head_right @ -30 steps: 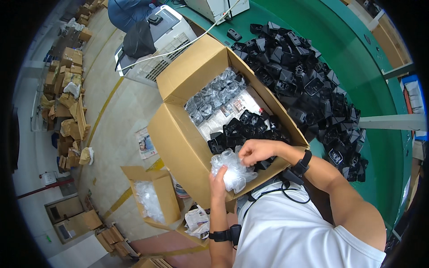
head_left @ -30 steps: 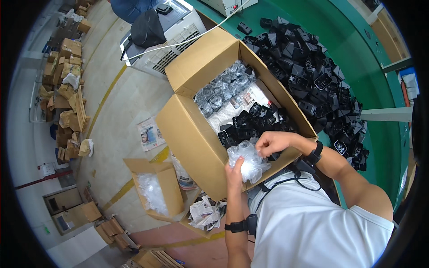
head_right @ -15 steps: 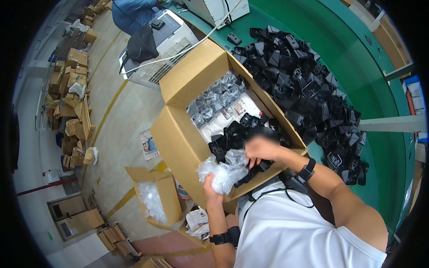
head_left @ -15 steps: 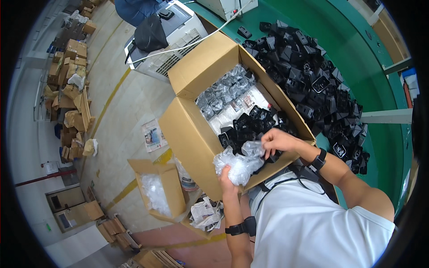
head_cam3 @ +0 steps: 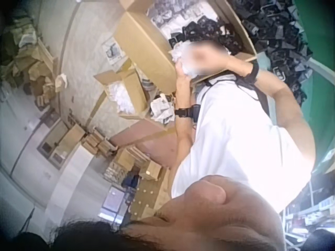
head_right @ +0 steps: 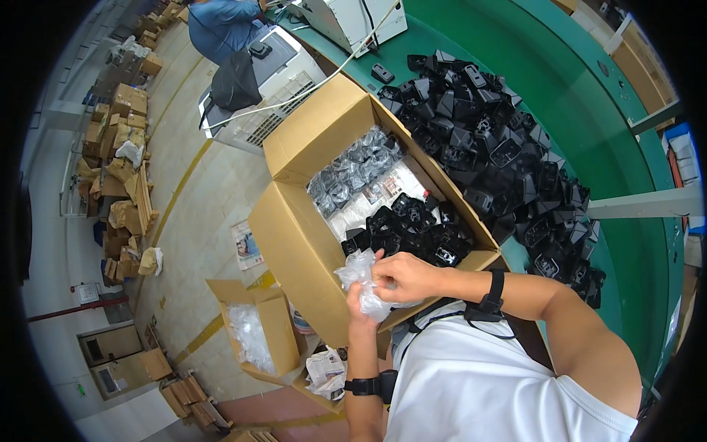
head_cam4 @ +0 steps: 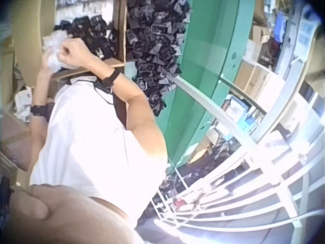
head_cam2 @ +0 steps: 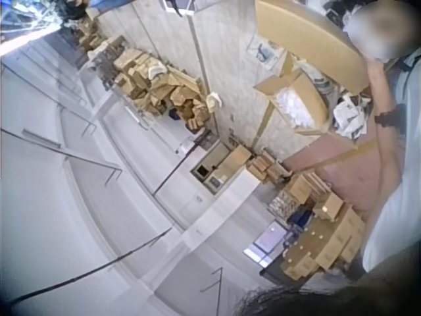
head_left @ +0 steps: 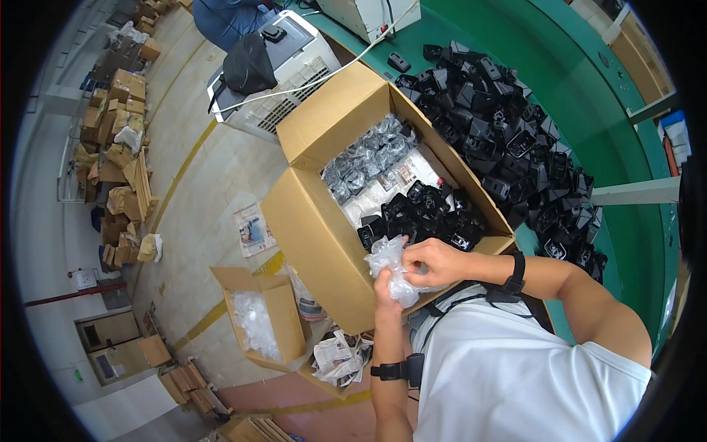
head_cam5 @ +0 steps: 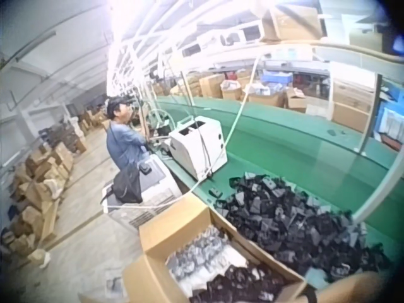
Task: The person picks up small black electronic devices from a pile on a green table and places them into a cardboard box lined with bubble wrap. They handle the items one by one, arranging them inside the box.
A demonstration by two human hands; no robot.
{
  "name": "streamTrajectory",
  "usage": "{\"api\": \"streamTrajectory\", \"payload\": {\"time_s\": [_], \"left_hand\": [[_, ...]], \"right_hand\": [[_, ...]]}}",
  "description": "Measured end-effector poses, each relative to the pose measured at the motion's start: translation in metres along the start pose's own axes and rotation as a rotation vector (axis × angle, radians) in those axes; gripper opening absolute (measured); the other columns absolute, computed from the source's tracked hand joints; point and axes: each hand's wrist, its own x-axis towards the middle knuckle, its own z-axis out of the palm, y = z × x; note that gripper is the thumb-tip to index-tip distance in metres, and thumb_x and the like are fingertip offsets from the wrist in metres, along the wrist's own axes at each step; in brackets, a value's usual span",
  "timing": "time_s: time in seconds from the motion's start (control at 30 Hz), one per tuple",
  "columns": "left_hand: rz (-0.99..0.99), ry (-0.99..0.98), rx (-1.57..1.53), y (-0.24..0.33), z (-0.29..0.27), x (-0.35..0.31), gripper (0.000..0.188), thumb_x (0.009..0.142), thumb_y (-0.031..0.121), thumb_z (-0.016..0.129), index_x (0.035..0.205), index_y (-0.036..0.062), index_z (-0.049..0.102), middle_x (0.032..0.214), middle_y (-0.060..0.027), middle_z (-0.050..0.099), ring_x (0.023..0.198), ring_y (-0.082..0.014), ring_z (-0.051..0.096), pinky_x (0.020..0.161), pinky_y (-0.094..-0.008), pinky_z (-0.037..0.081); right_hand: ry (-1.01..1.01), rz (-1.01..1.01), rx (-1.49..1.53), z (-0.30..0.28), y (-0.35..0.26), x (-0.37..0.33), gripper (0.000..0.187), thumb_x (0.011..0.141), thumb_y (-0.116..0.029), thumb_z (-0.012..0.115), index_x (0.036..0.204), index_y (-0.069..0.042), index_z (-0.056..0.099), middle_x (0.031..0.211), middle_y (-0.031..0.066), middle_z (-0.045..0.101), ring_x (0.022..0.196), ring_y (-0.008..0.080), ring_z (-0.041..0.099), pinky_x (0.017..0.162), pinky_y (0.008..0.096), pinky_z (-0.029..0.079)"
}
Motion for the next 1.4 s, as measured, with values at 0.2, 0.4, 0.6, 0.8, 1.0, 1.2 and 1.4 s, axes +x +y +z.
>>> {"api": "streamTrajectory", "payload": {"time_s": [0.2, 0.4, 0.6, 0.8, 1.0, 1.2, 1.4], "left_hand": [[-0.024, 0.173, 0.147, 0.012, 0.013, 0.002, 0.052, 0.08, 0.018, 0.055, 0.126, -0.0043, 0.05, 0.122, -0.0193, 0.058, 0.11, -0.0299, 0.058, 0.097, -0.0414, 0.045], [0.04, 0.05, -0.172, 0.018, -0.013, 0.011, 0.041, 0.085, 0.028, 0.049, 0.117, 0.0026, 0.056, 0.11, -0.0142, 0.063, 0.1, -0.0296, 0.062, 0.089, -0.0459, 0.049], [0.068, 0.342, 0.006, 0.011, 0.059, 0.013, 0.047, 0.091, 0.036, 0.045, 0.122, 0.0025, 0.053, 0.115, -0.011, 0.059, 0.107, -0.0222, 0.058, 0.095, -0.0374, 0.045], [0.082, 0.051, 0.106, 0.035, 0.077, 0.032, 0.05, 0.094, 0.039, 0.043, 0.126, 0.0019, 0.05, 0.122, -0.0109, 0.056, 0.113, -0.0209, 0.054, 0.099, -0.0356, 0.042], [0.255, -0.122, -0.117, 0.035, 0.097, 0.035, 0.053, 0.1, 0.041, 0.031, 0.133, 0.001, 0.044, 0.129, -0.0131, 0.052, 0.121, -0.0233, 0.049, 0.105, -0.0372, 0.037], [0.296, 0.184, -0.068, 0.042, 0.111, 0.031, 0.052, 0.097, 0.039, 0.039, 0.135, 0.003, 0.042, 0.131, -0.0131, 0.051, 0.121, -0.0243, 0.05, 0.101, -0.0376, 0.04], [0.248, 0.356, -0.092, 0.035, 0.088, 0.04, 0.041, 0.096, 0.034, 0.041, 0.123, 0.0043, 0.05, 0.118, -0.0107, 0.056, 0.111, -0.022, 0.055, 0.094, -0.0361, 0.045]], "right_hand": [[0.007, -0.285, -0.407, -0.006, -0.001, -0.002, 0.015, 0.075, -0.012, 0.061, 0.085, -0.001, 0.062, 0.096, 0.0142, 0.063, 0.088, 0.0306, 0.062, 0.072, 0.0402, 0.05], [0.015, 0.076, 0.067, -0.018, -0.028, -0.013, 0.036, 0.078, -0.021, 0.066, 0.111, -0.005, 0.063, 0.127, 0.0182, 0.054, 0.12, 0.0371, 0.048, 0.101, 0.0471, 0.038], [0.167, -0.255, -0.433, 0.008, -0.035, 0.018, 0.054, 0.082, -0.04, 0.065, 0.125, -0.009, 0.056, 0.139, 0.0178, 0.044, 0.13, 0.039, 0.039, 0.105, 0.0525, 0.03], [0.331, -0.023, -0.173, 0.018, -0.026, 0.053, 0.023, 0.089, -0.023, 0.055, 0.105, -0.01, 0.063, 0.092, 0.013, 0.067, 0.088, 0.0306, 0.065, 0.078, 0.0417, 0.049], [0.574, 0.089, -0.085, 0.014, -0.035, 0.078, 0.026, 0.084, -0.001, 0.05, 0.108, -0.006, 0.06, 0.079, 0.0129, 0.066, 0.068, 0.0302, 0.066, 0.059, 0.0377, 0.051], [0.523, -0.152, -0.532, 0.01, -0.029, 0.084, 0.029, 0.08, -0.006, 0.054, 0.108, -0.01, 0.061, 0.114, 0.0112, 0.06, 0.114, 0.028, 0.054, 0.09, 0.0385, 0.042], [0.391, -0.02, -0.086, 0.02, -0.012, 0.072, 0.022, 0.089, -0.011, 0.049, 0.1, 0.0, 0.064, 0.097, 0.0167, 0.067, 0.092, 0.0326, 0.066, 0.083, 0.0366, 0.051]]}}
